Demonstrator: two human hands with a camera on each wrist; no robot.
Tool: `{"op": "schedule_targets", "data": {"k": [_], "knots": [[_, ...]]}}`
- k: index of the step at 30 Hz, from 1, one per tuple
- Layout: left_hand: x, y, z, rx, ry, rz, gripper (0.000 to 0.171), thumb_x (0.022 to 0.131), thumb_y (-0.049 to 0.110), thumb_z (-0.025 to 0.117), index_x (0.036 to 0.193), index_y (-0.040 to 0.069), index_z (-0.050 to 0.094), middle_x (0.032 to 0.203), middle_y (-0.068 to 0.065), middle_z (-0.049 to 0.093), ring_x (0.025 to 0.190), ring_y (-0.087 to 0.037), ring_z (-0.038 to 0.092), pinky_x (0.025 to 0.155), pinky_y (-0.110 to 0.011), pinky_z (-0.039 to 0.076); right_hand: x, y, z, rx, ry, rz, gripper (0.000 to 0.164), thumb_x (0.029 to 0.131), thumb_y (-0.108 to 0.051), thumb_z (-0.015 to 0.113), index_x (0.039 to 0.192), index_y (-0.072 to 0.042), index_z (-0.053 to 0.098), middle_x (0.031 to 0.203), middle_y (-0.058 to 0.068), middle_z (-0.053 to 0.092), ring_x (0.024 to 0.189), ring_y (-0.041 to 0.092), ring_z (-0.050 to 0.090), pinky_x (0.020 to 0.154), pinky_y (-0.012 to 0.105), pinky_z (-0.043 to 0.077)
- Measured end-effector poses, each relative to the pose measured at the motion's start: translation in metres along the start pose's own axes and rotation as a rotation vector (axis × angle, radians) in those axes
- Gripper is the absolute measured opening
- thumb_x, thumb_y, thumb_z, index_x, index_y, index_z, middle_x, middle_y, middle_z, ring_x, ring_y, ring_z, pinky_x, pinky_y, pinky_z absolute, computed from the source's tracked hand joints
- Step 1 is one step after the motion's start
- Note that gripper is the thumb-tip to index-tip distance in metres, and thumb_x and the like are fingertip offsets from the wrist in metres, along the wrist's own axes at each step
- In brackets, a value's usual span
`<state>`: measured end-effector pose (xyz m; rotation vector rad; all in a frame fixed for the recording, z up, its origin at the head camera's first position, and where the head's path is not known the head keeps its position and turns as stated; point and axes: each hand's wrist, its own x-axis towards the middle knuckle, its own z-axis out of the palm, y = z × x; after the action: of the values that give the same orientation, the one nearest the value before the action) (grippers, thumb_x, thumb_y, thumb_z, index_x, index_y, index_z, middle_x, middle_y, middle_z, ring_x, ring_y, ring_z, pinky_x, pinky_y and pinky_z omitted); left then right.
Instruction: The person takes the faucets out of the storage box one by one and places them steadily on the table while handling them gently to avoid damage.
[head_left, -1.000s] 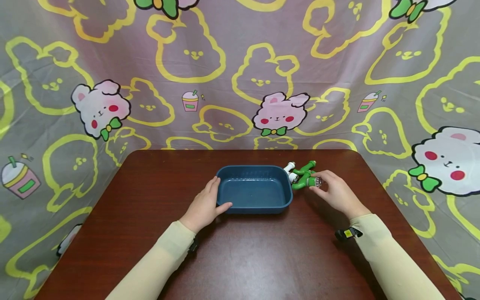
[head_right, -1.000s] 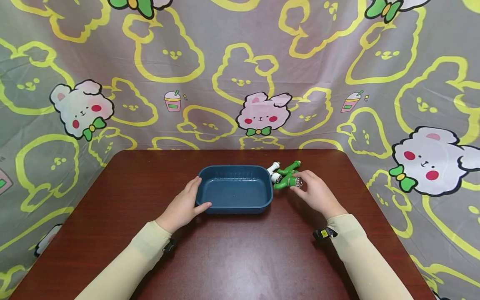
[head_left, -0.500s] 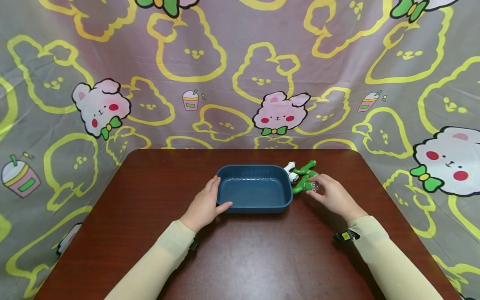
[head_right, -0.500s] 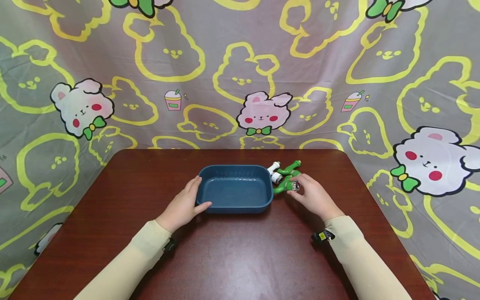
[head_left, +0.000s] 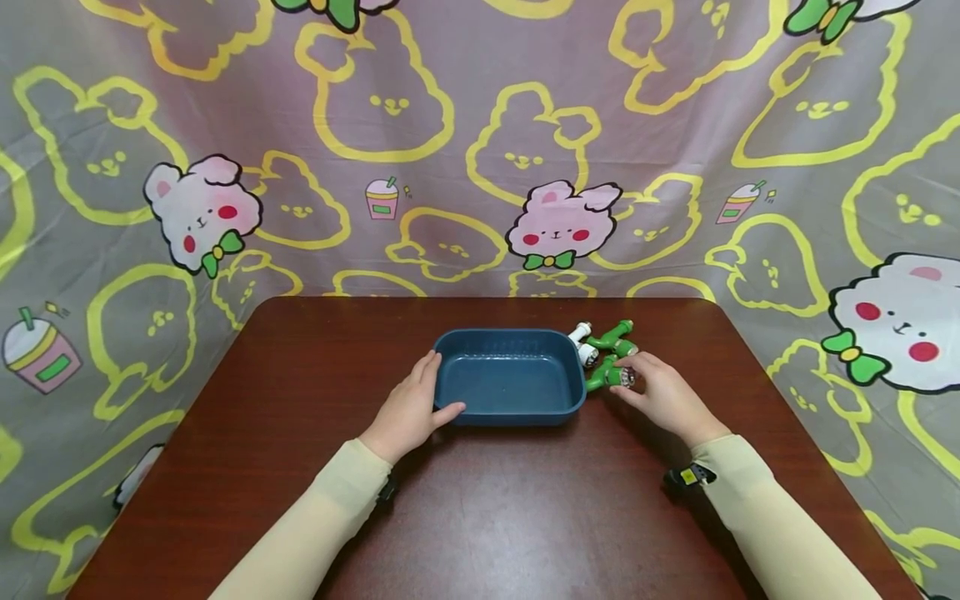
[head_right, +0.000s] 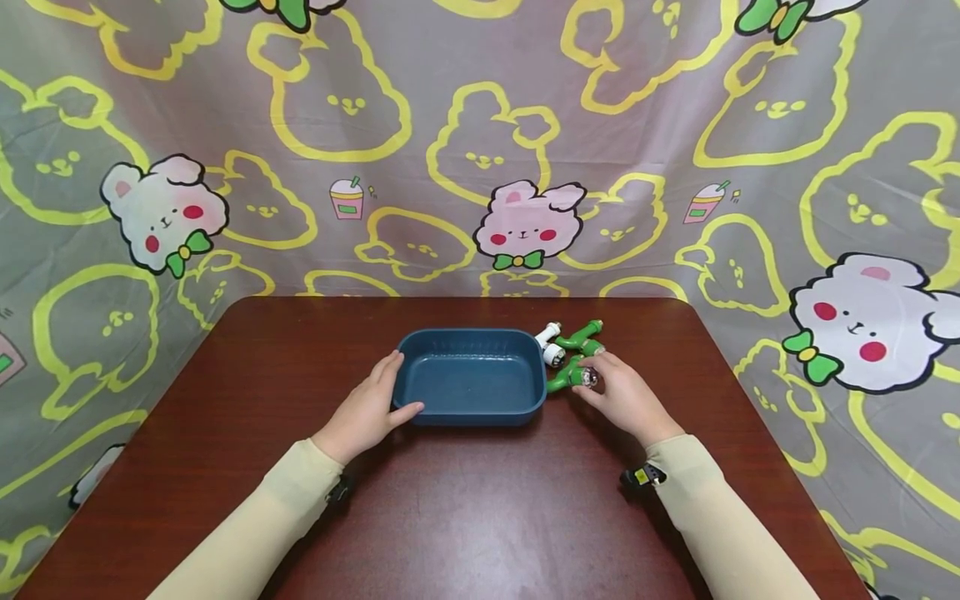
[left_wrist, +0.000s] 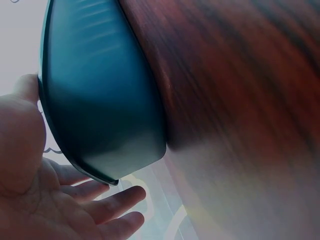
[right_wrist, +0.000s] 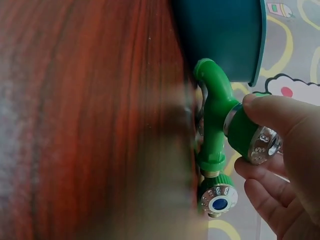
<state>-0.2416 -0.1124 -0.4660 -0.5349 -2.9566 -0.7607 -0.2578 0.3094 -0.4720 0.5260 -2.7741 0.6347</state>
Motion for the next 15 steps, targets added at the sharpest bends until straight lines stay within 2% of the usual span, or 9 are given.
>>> {"op": "schedule_targets", "data": {"k": [6,15], "knots": [[0.0014,-0.0002,-0.0008,0.018,0.0,0.002,0.096,0.094,0.049,0.073,0.16,-0.003,0.027,0.166,-0.023,0.029,0.144,-0.041,0.046,0.113,-0.054,0.045,-0.0024,-0.0024,0.0002,0.007,-0.03,0.023,0.039,0.087,-0.02,0.084,0.12,-0.005,0.068,0.1,0.004,0.063,0.083,0.018,0.058,0.073,0.035,0.051],[0.0006,0.0001,-0.0006,0.003,-0.002,-0.004,0.095,0.094,0.048,0.073,0.16,-0.003,0.027,0.166,-0.023,0.029,0.145,-0.041,0.046,0.113,-0.054,0.045,-0.0054,-0.0044,0.002,0.005,-0.091,0.051,0.038,0.086,-0.018,0.085,0.116,-0.007,0.064,0.107,0.008,0.063,0.09,0.021,0.058,0.08,0.041,0.052]]}}
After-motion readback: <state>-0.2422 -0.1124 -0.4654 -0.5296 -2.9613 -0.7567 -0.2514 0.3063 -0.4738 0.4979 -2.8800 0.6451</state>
